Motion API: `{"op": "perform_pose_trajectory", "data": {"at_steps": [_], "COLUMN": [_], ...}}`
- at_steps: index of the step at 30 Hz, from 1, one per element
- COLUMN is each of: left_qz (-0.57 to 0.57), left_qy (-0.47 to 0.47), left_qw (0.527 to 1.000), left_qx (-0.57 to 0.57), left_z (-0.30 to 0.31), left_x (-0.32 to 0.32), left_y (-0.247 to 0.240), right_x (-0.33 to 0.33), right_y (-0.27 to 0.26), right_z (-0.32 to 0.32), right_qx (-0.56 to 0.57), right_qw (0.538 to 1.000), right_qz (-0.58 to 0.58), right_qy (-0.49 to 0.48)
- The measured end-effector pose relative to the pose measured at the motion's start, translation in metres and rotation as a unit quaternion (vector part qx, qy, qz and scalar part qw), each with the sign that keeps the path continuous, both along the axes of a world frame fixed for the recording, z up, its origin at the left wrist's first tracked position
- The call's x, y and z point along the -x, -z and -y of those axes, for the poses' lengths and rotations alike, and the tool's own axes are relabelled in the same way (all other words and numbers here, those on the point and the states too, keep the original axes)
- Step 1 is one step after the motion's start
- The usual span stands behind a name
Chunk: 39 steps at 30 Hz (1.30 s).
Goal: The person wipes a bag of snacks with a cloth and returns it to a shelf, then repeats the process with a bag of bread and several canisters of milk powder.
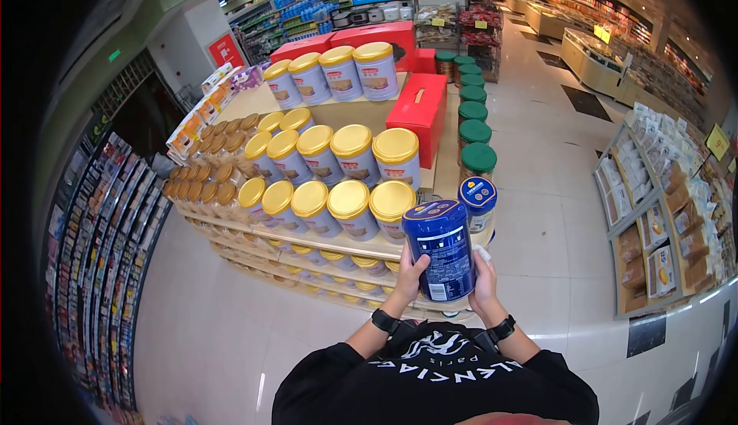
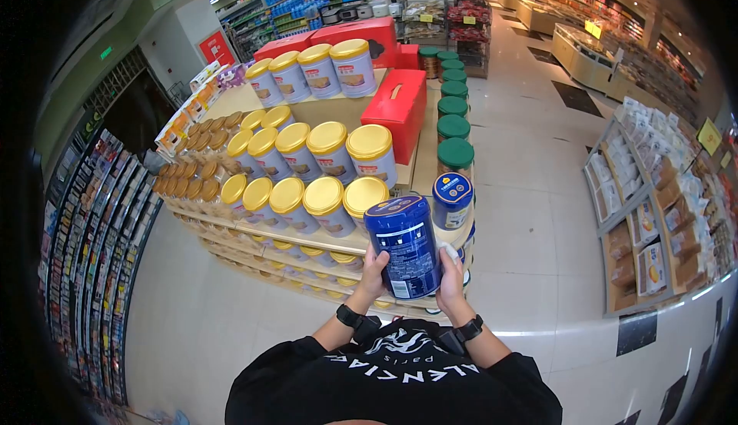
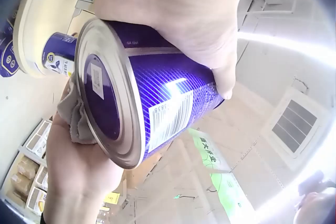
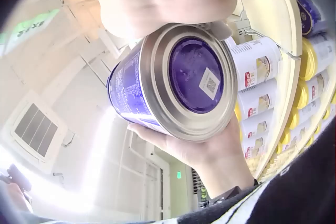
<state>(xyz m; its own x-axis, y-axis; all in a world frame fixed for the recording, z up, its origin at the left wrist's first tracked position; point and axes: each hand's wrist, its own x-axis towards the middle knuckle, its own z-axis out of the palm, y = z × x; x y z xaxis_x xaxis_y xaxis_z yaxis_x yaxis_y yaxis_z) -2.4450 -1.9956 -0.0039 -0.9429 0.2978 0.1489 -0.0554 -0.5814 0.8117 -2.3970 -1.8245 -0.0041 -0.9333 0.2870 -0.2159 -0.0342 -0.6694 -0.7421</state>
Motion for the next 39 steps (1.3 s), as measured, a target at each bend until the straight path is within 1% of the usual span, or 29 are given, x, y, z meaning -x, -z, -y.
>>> {"op": "perform_pose_trajectory", "data": {"at_steps": [3, 6, 9, 10, 13, 15, 17, 18, 21, 22, 23, 26, 29, 30, 33, 34, 37, 38, 39], "left_qz": [0.003, -0.017, -0.036, -0.019, 0.104, 0.114, 0.134, 0.075, 0.077, 0.055, 0.071, 0.129, 0.169, 0.174, 0.138, 0.145, 0.146, 0.144, 0.139], "left_qy": [-0.002, -0.068, -0.111, -0.128, -0.063, -0.056, -0.036, -0.063, -0.027, -0.053, -0.041, -0.006, 0.015, 0.003, 0.019, 0.016, -0.027, -0.036, -0.043], "left_qw": [1.000, 0.997, 0.992, 0.991, 0.991, 0.991, 0.989, 0.995, 0.996, 0.997, 0.996, 0.988, 0.977, 0.977, 0.980, 0.978, 0.977, 0.974, 0.976], "left_qx": [-0.013, -0.010, -0.041, -0.042, -0.052, -0.049, -0.053, -0.015, -0.035, -0.008, -0.023, -0.086, -0.126, -0.123, -0.145, -0.152, -0.151, -0.168, -0.165], "left_z": [-0.002, -0.009, -0.012, -0.012, 0.002, 0.002, 0.002, -0.005, 0.001, 0.000, 0.002, 0.008, 0.012, 0.012, 0.020, 0.023, 0.030, 0.032, 0.033], "left_x": [-0.002, -0.001, 0.001, 0.001, 0.006, 0.004, 0.003, -0.010, -0.013, -0.010, -0.009, -0.008, -0.012, -0.011, -0.003, -0.001, -0.004, -0.001, -0.002], "left_y": [0.000, -0.002, -0.001, -0.003, -0.003, 0.000, 0.005, -0.007, -0.004, 0.001, 0.006, 0.000, -0.014, -0.013, -0.003, 0.001, 0.004, 0.011, 0.008], "right_x": [0.000, -0.001, -0.001, -0.002, 0.000, -0.001, -0.001, 0.000, -0.002, -0.006, -0.004, 0.000, -0.003, -0.007, -0.016, -0.021, -0.026, -0.023, -0.019], "right_y": [-0.007, -0.020, -0.027, -0.030, -0.035, -0.032, -0.035, -0.039, -0.060, -0.078, -0.084, -0.097, -0.112, -0.124, -0.128, -0.129, -0.115, -0.102, -0.088], "right_z": [-0.003, 0.000, 0.006, 0.005, 0.004, 0.008, 0.011, 0.011, 0.012, 0.010, 0.008, 0.005, 0.009, 0.012, 0.017, 0.022, 0.017, 0.012, 0.009], "right_qx": [-0.025, -0.053, -0.068, -0.080, -0.127, -0.169, -0.236, -0.268, -0.301, -0.343, -0.404, -0.569, -0.657, -0.688, -0.729, -0.719, -0.695, -0.663, -0.629], "right_qw": [1.000, 0.998, 0.996, 0.994, 0.985, 0.976, 0.961, 0.952, 0.937, 0.919, 0.888, 0.774, 0.677, 0.635, 0.550, 0.556, 0.566, 0.602, 0.647], "right_qz": [-0.005, 0.021, -0.014, -0.031, -0.077, -0.094, -0.116, -0.129, -0.179, -0.191, -0.212, -0.264, -0.306, -0.328, -0.367, -0.380, -0.392, -0.392, -0.386], "right_qy": [-0.016, 0.001, 0.058, 0.067, 0.091, 0.103, 0.081, 0.070, 0.006, -0.038, -0.052, -0.088, -0.129, -0.124, -0.177, -0.171, -0.207, -0.210, -0.190]}}
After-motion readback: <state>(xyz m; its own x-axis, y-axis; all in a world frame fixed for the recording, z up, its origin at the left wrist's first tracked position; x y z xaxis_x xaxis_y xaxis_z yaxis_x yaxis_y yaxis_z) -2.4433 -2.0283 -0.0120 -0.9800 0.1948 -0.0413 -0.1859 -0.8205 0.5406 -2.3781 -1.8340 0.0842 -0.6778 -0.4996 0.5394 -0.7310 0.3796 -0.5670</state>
